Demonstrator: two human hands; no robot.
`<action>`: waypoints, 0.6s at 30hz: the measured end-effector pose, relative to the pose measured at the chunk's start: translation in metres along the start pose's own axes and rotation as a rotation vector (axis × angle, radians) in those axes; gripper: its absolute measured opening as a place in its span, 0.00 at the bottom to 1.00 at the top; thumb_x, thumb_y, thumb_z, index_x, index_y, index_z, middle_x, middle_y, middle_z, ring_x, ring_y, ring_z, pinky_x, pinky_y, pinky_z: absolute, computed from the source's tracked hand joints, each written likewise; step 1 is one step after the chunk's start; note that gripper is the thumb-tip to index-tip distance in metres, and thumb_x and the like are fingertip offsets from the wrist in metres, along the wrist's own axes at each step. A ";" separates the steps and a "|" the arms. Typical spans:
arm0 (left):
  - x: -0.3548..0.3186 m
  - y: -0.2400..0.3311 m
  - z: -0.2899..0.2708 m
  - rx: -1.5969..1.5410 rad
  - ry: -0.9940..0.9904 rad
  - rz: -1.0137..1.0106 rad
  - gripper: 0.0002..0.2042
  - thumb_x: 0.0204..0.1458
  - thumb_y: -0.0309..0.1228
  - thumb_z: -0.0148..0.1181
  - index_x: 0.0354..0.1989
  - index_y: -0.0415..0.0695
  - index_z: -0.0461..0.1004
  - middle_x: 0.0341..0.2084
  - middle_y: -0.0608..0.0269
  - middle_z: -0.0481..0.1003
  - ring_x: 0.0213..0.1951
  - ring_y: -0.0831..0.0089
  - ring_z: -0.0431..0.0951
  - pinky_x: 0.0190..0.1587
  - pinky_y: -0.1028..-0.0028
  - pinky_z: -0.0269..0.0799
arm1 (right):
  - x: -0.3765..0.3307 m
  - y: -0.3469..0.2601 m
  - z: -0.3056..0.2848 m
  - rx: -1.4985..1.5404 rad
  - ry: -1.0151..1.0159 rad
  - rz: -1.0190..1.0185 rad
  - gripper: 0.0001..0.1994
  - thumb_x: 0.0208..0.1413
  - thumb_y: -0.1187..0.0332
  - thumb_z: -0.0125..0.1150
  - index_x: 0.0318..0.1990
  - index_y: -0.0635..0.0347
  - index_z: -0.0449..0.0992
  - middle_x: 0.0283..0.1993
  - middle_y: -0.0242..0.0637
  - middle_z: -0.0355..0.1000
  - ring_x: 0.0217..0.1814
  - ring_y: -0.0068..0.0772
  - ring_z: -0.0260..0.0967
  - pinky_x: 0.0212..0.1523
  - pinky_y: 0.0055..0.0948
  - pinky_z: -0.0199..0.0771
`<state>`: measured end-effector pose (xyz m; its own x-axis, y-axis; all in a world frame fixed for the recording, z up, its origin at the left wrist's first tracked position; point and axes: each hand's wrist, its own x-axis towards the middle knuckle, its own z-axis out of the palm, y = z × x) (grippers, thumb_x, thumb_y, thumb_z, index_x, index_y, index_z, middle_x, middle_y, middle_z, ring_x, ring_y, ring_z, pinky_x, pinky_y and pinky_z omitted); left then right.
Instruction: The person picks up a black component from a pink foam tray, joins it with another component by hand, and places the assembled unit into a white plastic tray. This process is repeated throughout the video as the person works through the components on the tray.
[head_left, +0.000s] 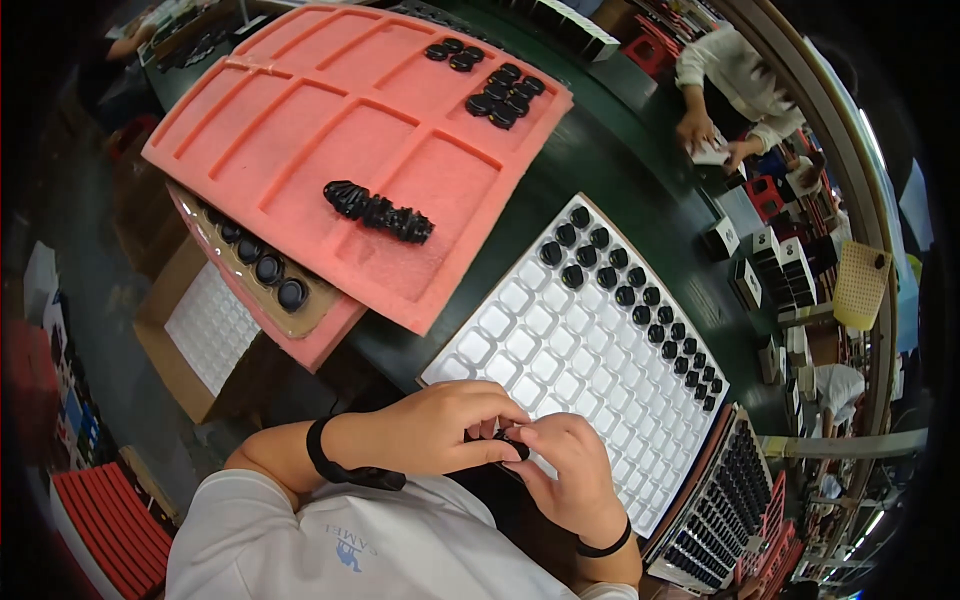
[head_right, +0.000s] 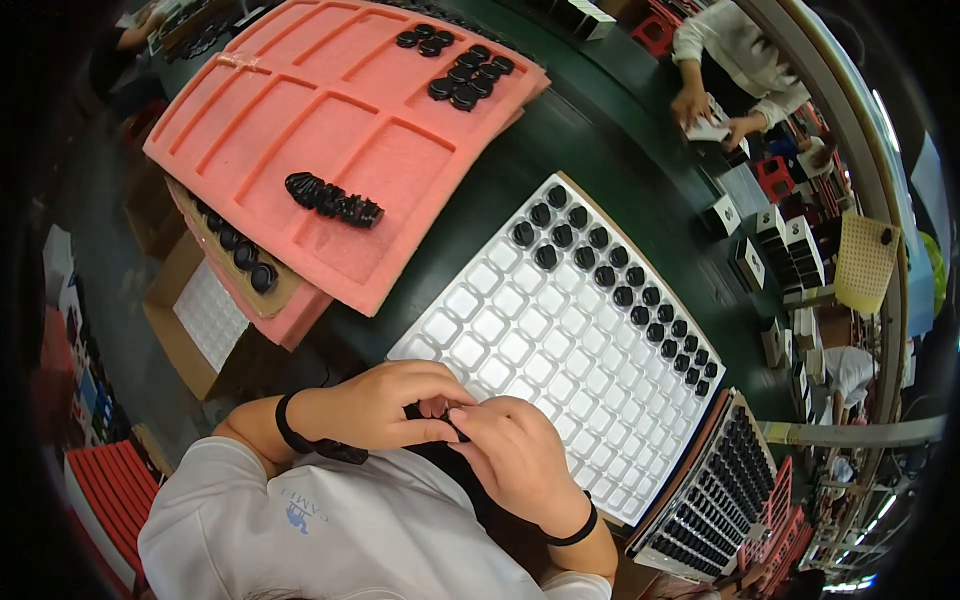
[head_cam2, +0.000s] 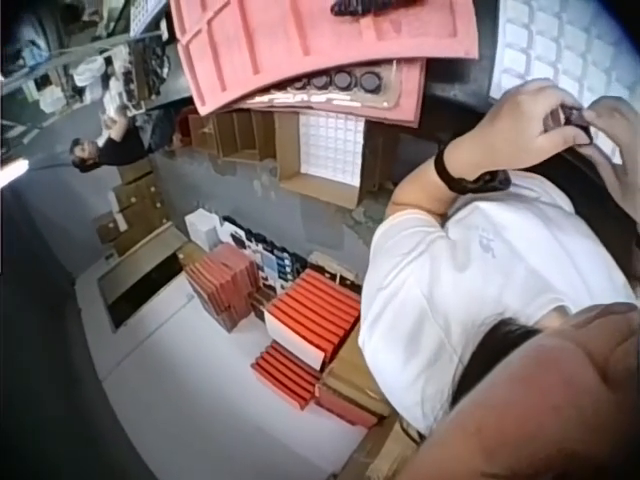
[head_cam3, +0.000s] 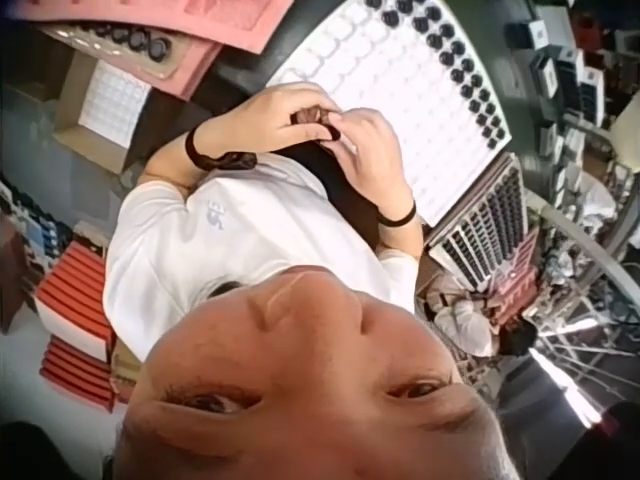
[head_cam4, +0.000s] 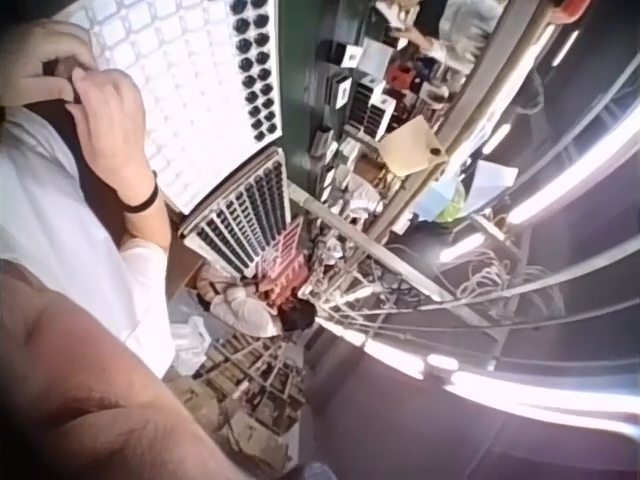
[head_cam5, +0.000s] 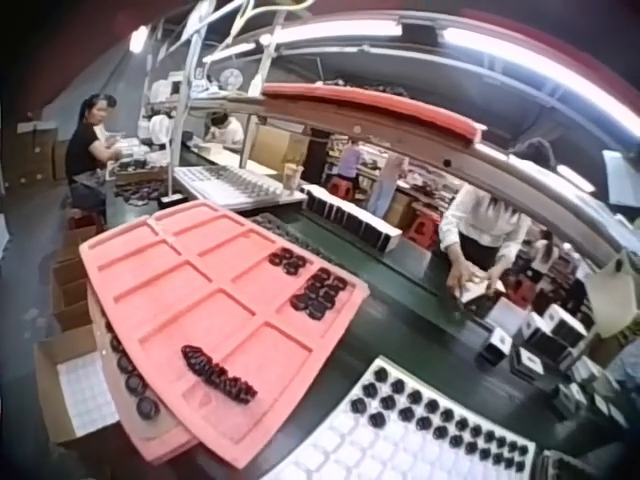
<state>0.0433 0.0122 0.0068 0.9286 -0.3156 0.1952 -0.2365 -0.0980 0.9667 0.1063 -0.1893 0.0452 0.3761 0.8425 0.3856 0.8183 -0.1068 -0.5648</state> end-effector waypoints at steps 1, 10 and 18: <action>0.002 -0.001 0.003 -0.012 -0.044 -0.038 0.20 0.51 0.27 0.62 0.51 0.35 0.67 0.37 0.59 0.72 0.33 0.74 0.72 0.35 0.76 0.71 | -0.002 0.001 0.000 0.007 0.026 -0.011 0.24 0.40 0.77 0.68 0.48 0.62 0.70 0.39 0.42 0.72 0.38 0.42 0.70 0.38 0.33 0.70; 0.011 -0.008 0.026 -0.464 0.149 0.102 0.18 0.49 0.21 0.62 0.49 0.34 0.68 0.42 0.57 0.67 0.39 0.75 0.74 0.43 0.75 0.74 | -0.027 0.007 0.020 0.213 0.389 0.178 0.18 0.44 0.80 0.63 0.46 0.66 0.71 0.41 0.45 0.68 0.40 0.40 0.68 0.39 0.31 0.69; 0.018 -0.006 0.030 -0.286 0.125 0.123 0.20 0.48 0.20 0.63 0.50 0.34 0.66 0.46 0.53 0.66 0.46 0.69 0.72 0.45 0.72 0.74 | -0.035 0.009 0.026 0.234 0.484 0.205 0.17 0.44 0.80 0.63 0.44 0.66 0.72 0.39 0.44 0.68 0.38 0.39 0.67 0.40 0.29 0.68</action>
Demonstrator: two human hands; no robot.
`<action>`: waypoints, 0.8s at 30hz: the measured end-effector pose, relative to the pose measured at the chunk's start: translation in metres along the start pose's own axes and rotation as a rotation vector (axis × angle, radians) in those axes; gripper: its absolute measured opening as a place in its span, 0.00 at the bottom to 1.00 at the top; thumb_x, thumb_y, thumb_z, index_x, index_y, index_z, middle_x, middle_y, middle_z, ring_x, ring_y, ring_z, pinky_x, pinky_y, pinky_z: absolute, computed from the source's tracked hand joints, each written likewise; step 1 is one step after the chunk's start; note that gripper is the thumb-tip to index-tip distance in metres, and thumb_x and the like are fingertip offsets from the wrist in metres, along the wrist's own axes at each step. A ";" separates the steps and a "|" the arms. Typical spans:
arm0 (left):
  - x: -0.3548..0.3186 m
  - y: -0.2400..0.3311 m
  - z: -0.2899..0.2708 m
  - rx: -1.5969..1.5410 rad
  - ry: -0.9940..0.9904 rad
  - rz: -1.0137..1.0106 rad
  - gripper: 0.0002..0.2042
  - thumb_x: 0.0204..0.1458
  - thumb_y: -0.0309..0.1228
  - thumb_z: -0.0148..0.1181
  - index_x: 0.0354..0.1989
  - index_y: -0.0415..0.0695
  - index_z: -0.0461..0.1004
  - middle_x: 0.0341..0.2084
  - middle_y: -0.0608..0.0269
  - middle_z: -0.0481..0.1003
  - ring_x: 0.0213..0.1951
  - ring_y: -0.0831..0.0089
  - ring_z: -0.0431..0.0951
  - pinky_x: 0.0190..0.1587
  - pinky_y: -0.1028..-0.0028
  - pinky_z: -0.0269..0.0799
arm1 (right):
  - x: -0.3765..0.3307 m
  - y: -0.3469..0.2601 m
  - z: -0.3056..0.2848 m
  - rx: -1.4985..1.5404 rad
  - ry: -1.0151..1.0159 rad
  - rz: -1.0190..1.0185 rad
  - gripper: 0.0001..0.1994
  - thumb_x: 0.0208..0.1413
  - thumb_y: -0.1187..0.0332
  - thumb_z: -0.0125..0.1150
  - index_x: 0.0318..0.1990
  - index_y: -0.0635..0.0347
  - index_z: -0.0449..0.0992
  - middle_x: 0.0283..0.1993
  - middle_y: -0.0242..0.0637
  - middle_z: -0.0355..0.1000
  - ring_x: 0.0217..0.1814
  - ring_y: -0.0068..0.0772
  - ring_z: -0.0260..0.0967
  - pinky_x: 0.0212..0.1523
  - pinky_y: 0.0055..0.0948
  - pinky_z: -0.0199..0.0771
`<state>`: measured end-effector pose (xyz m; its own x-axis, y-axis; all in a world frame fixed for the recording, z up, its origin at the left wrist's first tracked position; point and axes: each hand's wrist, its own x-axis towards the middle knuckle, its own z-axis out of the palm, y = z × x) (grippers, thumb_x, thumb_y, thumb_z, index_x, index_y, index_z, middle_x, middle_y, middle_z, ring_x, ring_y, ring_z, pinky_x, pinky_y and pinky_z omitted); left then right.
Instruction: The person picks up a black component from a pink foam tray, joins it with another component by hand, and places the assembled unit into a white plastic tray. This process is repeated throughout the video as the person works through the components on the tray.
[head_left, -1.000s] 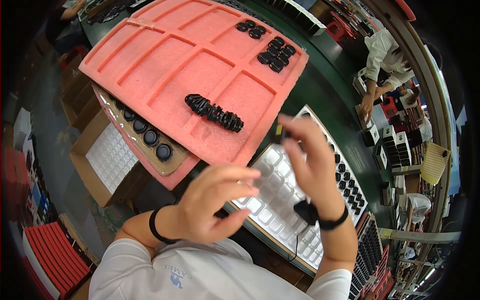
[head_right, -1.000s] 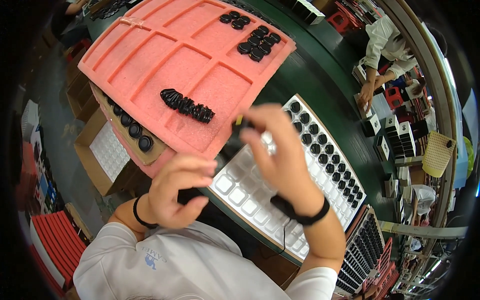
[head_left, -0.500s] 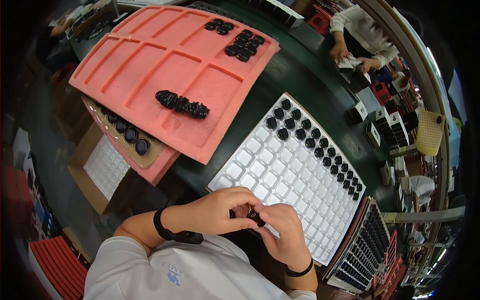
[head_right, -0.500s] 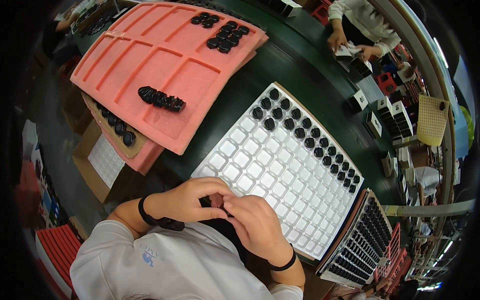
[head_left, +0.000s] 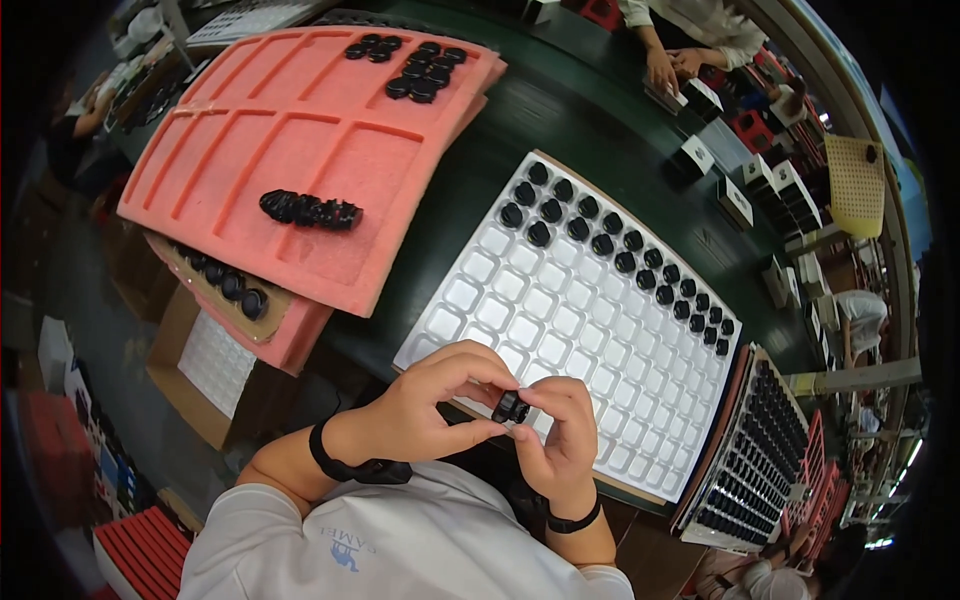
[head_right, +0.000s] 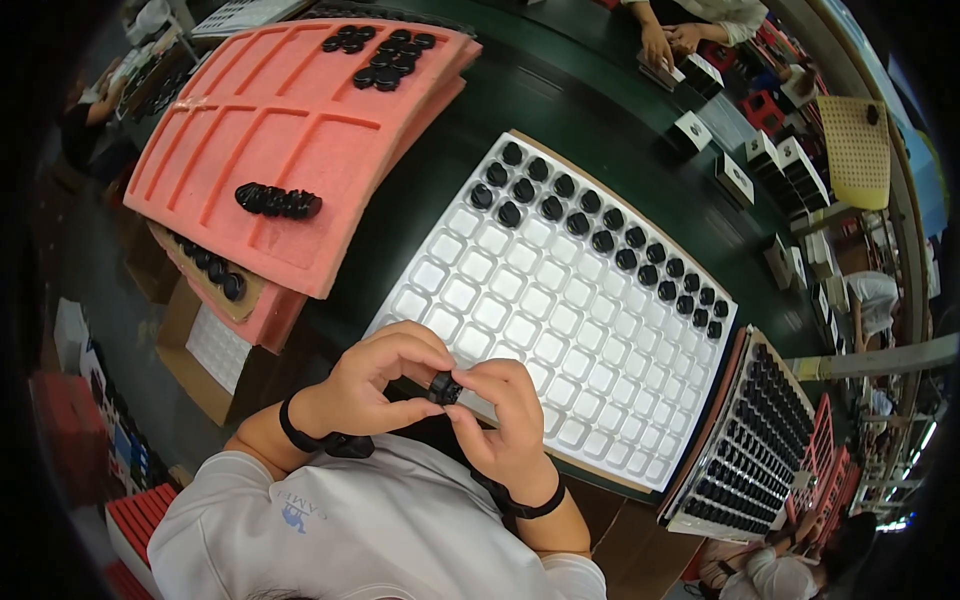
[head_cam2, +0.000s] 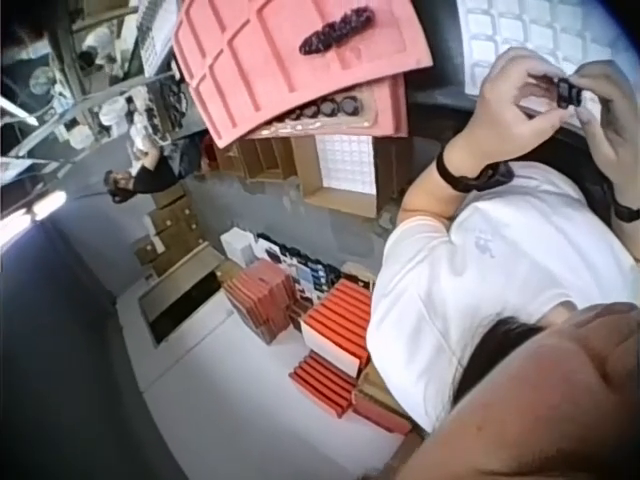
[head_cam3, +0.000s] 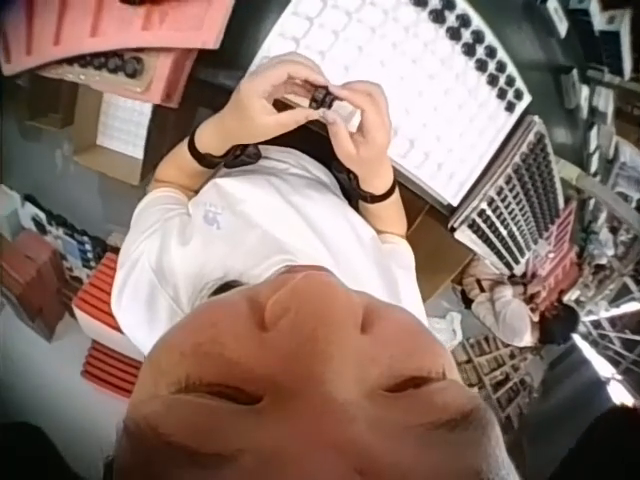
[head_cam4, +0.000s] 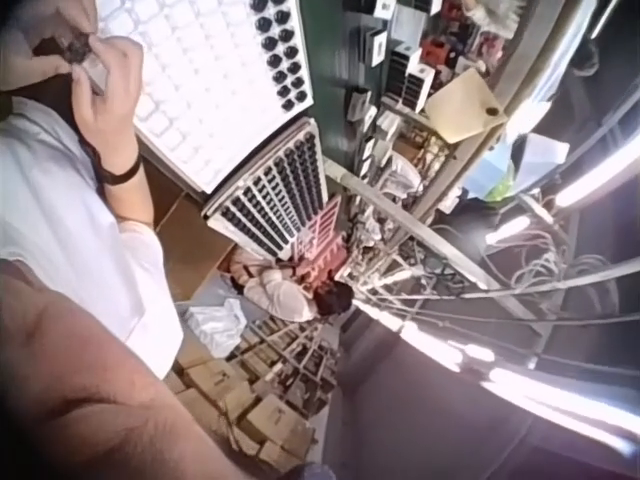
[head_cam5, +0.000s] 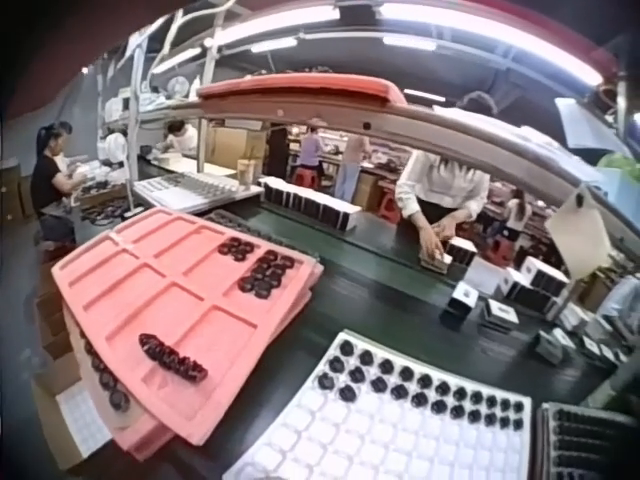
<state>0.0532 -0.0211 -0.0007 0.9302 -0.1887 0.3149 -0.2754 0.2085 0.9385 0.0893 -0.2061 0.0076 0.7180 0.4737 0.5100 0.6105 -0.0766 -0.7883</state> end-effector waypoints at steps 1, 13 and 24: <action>0.001 -0.001 0.000 0.028 -0.008 0.010 0.20 0.47 0.19 0.63 0.50 0.34 0.66 0.46 0.53 0.66 0.46 0.69 0.72 0.46 0.72 0.74 | -0.001 0.001 -0.001 -0.009 0.001 -0.007 0.17 0.43 0.80 0.63 0.44 0.66 0.72 0.39 0.44 0.68 0.37 0.39 0.67 0.40 0.29 0.68; 0.012 -0.004 0.004 -0.620 0.039 -0.270 0.19 0.48 0.29 0.66 0.47 0.35 0.67 0.39 0.55 0.71 0.41 0.69 0.75 0.43 0.72 0.74 | -0.003 0.010 -0.002 1.272 0.066 0.670 0.15 0.64 0.63 0.46 0.47 0.68 0.68 0.37 0.38 0.69 0.37 0.28 0.67 0.41 0.26 0.68; 0.007 -0.018 0.007 -0.298 0.126 -0.092 0.20 0.46 0.27 0.68 0.46 0.36 0.68 0.41 0.56 0.70 0.43 0.70 0.72 0.46 0.72 0.69 | -0.005 0.007 0.004 0.570 0.191 0.331 0.16 0.62 0.62 0.49 0.48 0.67 0.65 0.33 0.35 0.64 0.33 0.24 0.61 0.37 0.24 0.64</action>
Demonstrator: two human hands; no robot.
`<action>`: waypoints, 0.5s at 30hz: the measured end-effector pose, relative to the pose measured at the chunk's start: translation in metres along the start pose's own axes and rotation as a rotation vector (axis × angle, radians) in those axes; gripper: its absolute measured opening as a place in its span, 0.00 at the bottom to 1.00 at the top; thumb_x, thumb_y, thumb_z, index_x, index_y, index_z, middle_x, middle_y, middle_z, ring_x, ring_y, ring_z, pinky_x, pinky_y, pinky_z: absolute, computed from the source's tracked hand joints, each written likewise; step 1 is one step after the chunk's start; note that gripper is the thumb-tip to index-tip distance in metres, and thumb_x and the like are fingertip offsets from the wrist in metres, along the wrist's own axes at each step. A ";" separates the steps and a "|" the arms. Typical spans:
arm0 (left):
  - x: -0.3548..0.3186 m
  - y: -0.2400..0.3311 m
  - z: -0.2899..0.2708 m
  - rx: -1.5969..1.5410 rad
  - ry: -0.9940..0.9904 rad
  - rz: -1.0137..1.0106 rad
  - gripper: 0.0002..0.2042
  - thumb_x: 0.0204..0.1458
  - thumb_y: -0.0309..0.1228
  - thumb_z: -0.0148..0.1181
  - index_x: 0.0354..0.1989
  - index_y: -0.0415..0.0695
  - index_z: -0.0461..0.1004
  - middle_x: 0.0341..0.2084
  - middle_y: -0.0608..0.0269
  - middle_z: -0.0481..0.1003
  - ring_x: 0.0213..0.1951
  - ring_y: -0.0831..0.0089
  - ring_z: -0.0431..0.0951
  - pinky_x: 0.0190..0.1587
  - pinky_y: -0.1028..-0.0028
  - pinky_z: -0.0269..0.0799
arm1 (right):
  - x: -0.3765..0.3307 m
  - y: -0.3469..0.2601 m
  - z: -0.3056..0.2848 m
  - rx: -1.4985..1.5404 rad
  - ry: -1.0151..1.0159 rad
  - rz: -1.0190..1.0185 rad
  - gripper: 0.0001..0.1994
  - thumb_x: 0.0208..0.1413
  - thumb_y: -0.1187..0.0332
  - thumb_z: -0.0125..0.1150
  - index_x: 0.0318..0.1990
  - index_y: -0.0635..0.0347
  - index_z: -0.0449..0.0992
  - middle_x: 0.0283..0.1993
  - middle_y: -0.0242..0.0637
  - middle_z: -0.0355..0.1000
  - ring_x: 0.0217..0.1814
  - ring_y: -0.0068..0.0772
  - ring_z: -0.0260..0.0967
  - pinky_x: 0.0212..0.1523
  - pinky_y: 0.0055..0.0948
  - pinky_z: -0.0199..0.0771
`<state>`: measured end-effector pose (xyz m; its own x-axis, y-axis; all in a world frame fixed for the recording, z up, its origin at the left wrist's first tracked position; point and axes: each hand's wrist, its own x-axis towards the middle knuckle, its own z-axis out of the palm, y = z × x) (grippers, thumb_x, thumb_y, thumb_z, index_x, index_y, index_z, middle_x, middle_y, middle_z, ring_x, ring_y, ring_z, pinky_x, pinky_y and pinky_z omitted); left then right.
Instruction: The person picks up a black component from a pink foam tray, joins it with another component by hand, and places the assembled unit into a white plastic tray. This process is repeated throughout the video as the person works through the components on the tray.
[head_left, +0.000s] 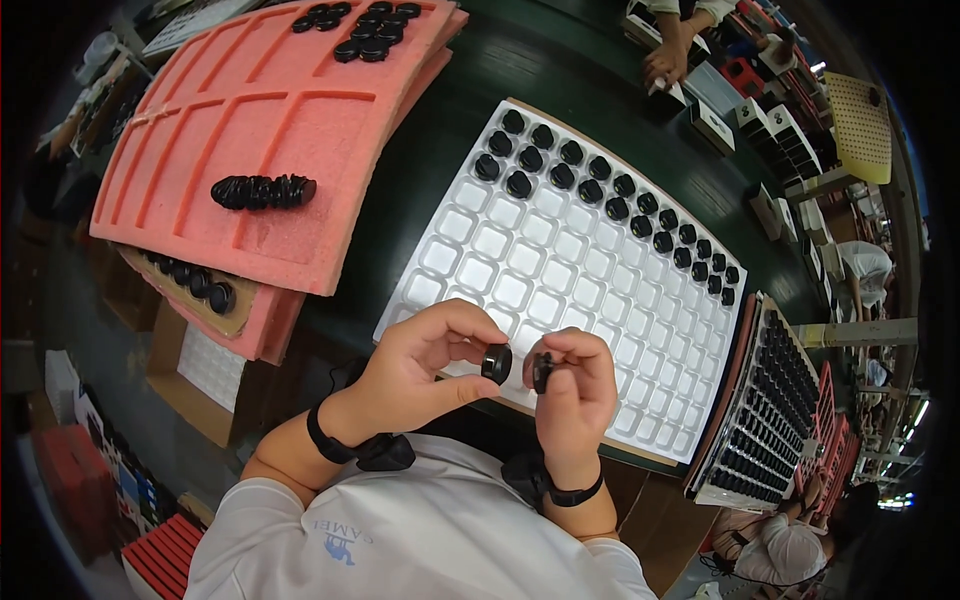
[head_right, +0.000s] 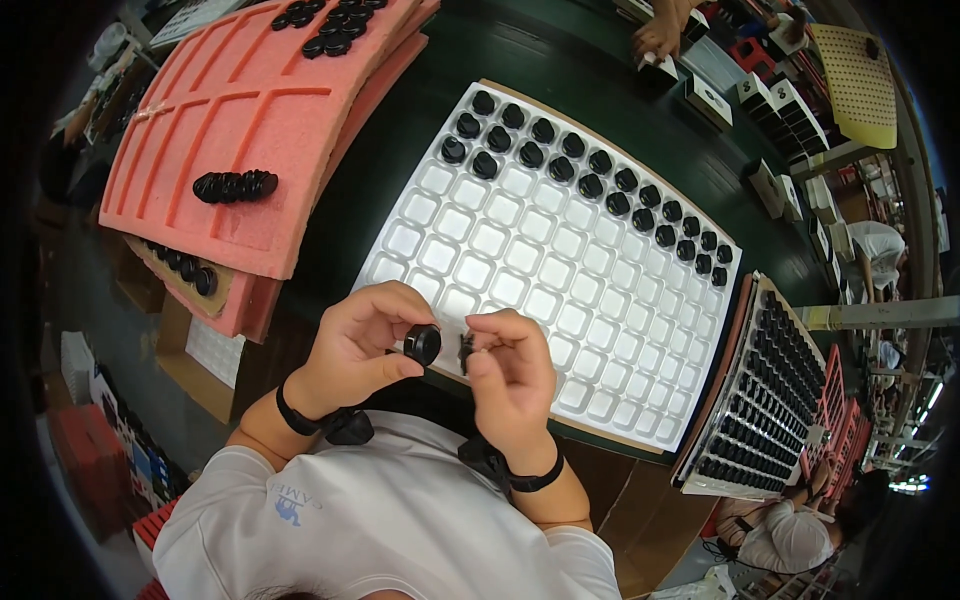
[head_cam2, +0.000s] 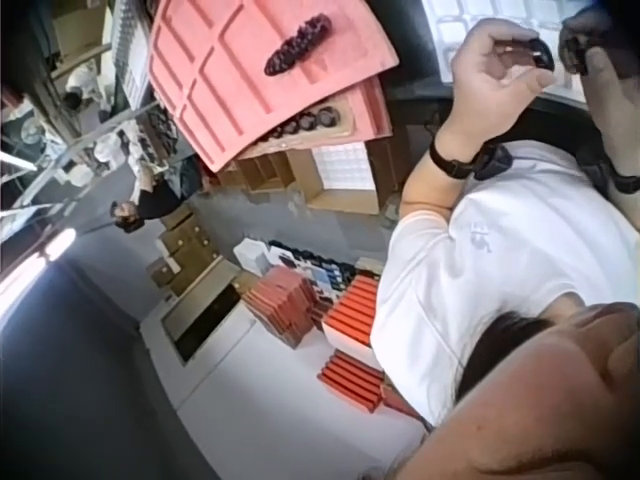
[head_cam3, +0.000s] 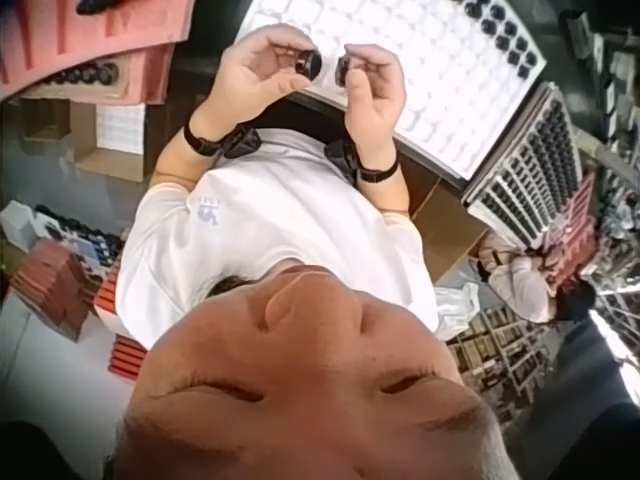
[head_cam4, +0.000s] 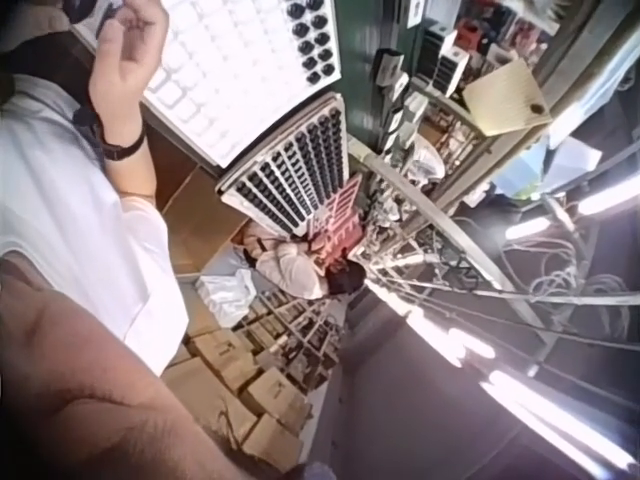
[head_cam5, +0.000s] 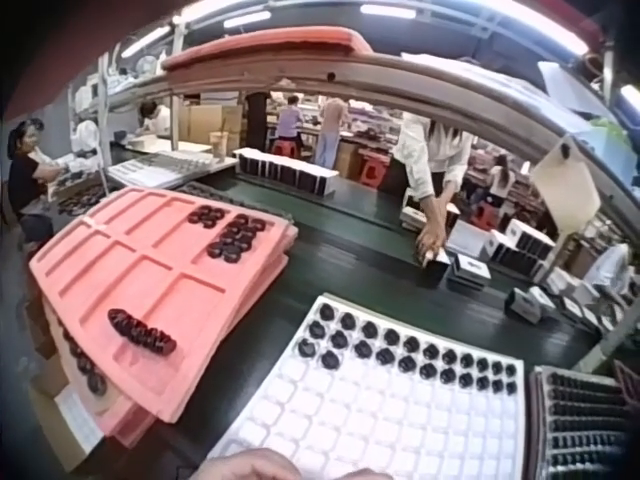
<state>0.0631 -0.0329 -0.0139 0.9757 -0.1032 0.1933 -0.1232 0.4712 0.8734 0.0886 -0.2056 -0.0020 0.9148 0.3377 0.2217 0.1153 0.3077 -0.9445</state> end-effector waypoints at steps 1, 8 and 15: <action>0.000 0.001 0.000 0.082 -0.009 0.035 0.20 0.46 0.26 0.68 0.46 0.36 0.68 0.41 0.56 0.70 0.43 0.70 0.72 0.46 0.72 0.69 | 0.000 0.000 0.000 -0.241 -0.012 -0.106 0.16 0.62 0.61 0.48 0.48 0.67 0.64 0.32 0.34 0.63 0.32 0.23 0.59 0.35 0.23 0.63; 0.001 0.004 0.005 0.419 -0.081 0.194 0.20 0.44 0.23 0.68 0.46 0.37 0.69 0.41 0.55 0.69 0.43 0.69 0.71 0.46 0.72 0.70 | 0.002 0.004 0.006 -0.197 -0.067 -0.092 0.11 0.58 0.74 0.50 0.48 0.66 0.65 0.35 0.33 0.63 0.35 0.23 0.59 0.39 0.21 0.60; 0.000 0.005 0.004 0.399 -0.074 0.186 0.20 0.44 0.22 0.68 0.46 0.36 0.69 0.41 0.54 0.69 0.43 0.68 0.72 0.45 0.71 0.71 | 0.000 0.006 0.005 0.062 -0.049 0.011 0.12 0.59 0.72 0.47 0.48 0.66 0.63 0.37 0.34 0.64 0.36 0.22 0.58 0.39 0.22 0.60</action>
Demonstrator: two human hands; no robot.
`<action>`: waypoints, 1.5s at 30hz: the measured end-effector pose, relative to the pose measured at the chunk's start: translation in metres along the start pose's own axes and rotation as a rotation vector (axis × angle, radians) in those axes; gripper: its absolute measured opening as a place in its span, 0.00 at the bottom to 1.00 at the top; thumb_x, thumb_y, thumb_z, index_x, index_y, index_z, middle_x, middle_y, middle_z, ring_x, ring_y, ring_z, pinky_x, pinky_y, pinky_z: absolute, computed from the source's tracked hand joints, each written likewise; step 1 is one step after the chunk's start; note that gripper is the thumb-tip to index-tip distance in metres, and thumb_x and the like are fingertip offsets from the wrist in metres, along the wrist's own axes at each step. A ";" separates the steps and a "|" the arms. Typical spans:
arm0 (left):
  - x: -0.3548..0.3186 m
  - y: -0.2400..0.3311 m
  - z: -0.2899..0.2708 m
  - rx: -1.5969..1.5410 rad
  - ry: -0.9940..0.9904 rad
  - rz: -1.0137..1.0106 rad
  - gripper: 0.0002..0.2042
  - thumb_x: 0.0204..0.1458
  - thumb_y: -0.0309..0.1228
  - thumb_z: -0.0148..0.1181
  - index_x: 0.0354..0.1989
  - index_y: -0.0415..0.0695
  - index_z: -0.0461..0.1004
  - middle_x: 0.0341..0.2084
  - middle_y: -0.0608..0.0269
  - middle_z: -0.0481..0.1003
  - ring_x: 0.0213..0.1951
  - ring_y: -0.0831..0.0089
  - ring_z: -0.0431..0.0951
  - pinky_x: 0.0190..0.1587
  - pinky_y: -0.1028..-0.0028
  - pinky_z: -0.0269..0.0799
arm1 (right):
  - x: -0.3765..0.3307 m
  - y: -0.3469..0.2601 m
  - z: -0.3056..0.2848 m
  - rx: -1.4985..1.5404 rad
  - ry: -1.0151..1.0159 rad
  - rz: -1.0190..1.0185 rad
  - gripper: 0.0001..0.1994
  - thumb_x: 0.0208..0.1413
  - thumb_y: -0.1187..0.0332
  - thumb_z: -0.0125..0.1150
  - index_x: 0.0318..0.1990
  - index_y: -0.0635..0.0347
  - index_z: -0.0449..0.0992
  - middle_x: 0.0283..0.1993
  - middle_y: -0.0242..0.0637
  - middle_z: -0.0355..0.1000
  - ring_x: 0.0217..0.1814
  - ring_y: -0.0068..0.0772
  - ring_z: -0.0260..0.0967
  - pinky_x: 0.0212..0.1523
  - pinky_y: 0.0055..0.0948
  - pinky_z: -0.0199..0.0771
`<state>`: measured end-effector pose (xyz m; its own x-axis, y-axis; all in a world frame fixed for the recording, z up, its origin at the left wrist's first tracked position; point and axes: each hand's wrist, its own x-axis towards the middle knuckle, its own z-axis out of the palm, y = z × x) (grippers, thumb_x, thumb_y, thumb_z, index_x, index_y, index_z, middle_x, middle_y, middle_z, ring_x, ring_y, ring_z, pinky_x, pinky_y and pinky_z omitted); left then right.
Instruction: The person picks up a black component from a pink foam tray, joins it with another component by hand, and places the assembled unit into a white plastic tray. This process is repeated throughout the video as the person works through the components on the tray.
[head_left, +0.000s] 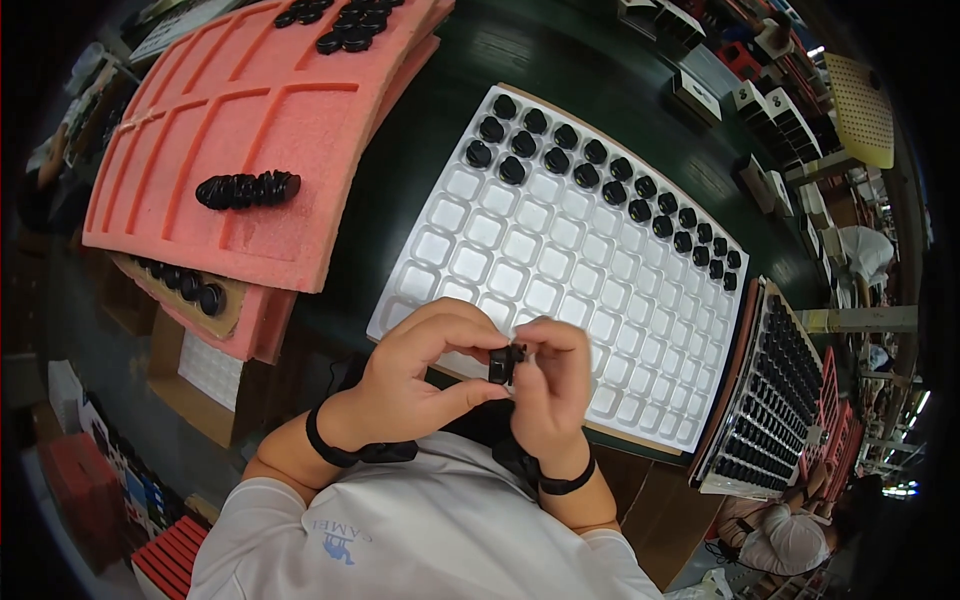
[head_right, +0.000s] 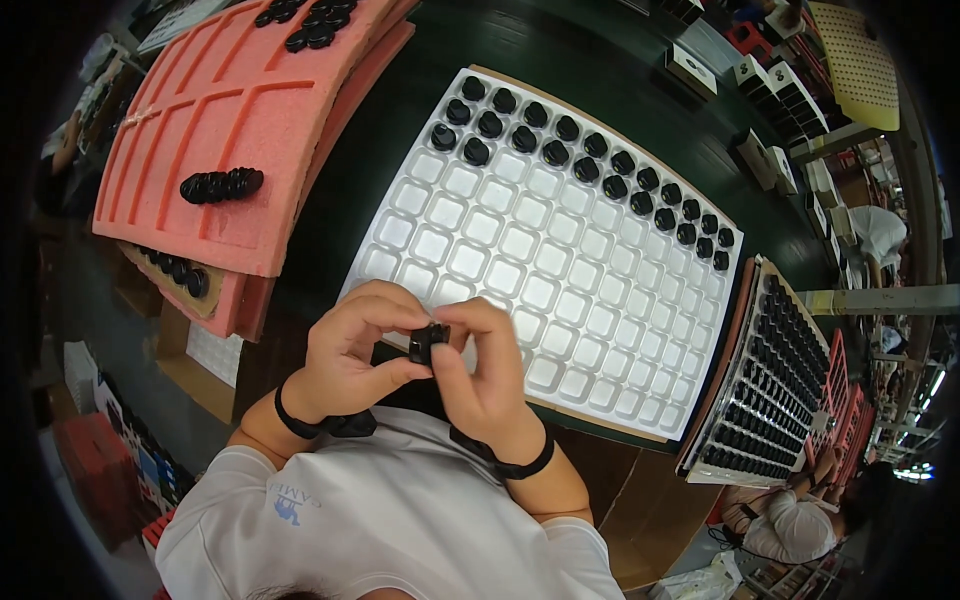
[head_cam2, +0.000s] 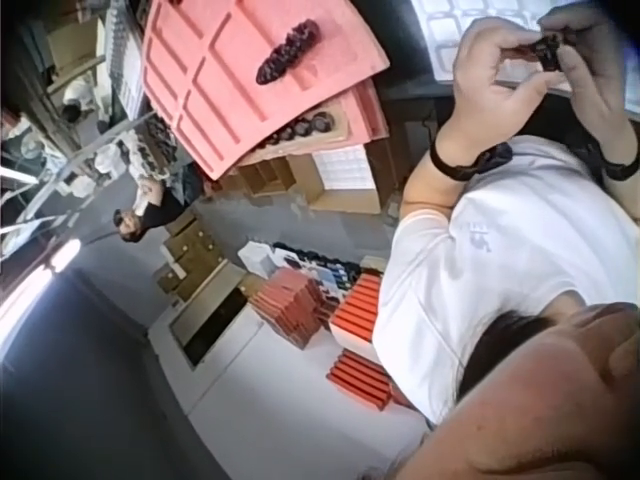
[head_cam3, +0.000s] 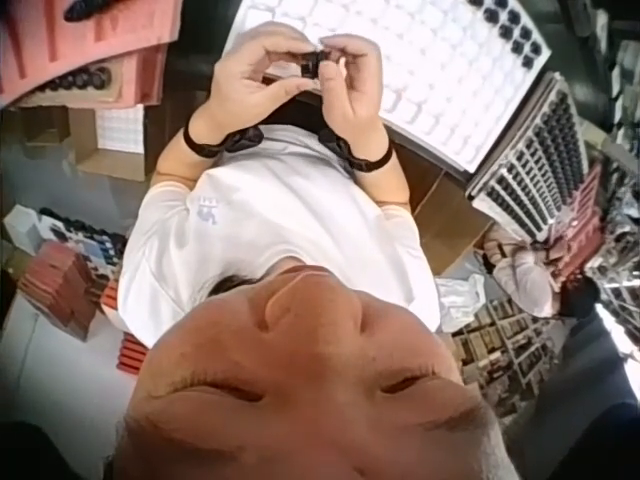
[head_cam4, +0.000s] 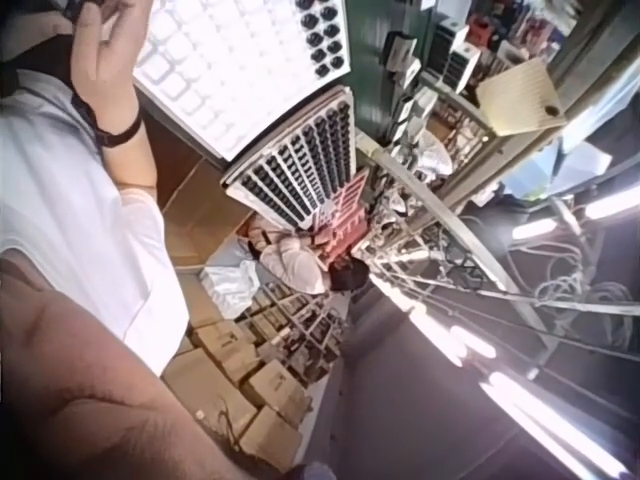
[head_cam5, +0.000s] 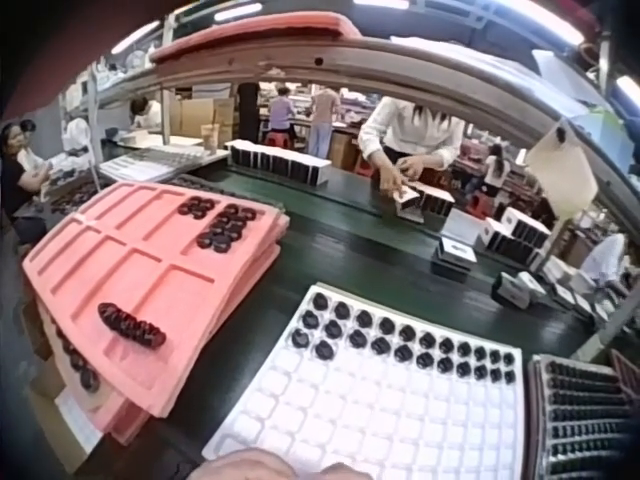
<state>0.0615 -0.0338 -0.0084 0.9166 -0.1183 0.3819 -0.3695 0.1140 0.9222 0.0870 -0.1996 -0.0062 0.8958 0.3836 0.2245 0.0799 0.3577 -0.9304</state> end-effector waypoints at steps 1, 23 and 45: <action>0.000 0.000 0.001 0.000 0.000 -0.003 0.20 0.44 0.22 0.68 0.46 0.36 0.69 0.41 0.54 0.69 0.43 0.68 0.72 0.45 0.71 0.71 | 0.001 -0.002 0.004 -0.090 -0.001 -0.008 0.12 0.60 0.71 0.47 0.49 0.66 0.63 0.37 0.34 0.64 0.36 0.21 0.58 0.39 0.22 0.60; -0.003 -0.001 -0.002 -0.080 -0.011 -0.009 0.20 0.44 0.22 0.68 0.47 0.36 0.69 0.41 0.53 0.69 0.43 0.68 0.72 0.44 0.73 0.72 | 0.002 0.003 0.004 -0.314 -0.033 -0.133 0.10 0.60 0.72 0.45 0.47 0.67 0.63 0.35 0.33 0.63 0.32 0.19 0.55 0.35 0.19 0.57; -0.003 -0.004 -0.008 -0.161 0.020 -0.093 0.21 0.48 0.29 0.67 0.48 0.35 0.68 0.42 0.56 0.69 0.44 0.71 0.72 0.45 0.73 0.72 | 0.012 -0.007 -0.007 -0.451 -0.130 -0.114 0.14 0.49 0.75 0.62 0.43 0.62 0.70 0.35 0.36 0.65 0.35 0.28 0.61 0.37 0.24 0.63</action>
<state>0.0616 -0.0259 -0.0135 0.9492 -0.1162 0.2925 -0.2551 0.2606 0.9312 0.1003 -0.2037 0.0009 0.8106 0.4771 0.3395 0.3816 0.0095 -0.9243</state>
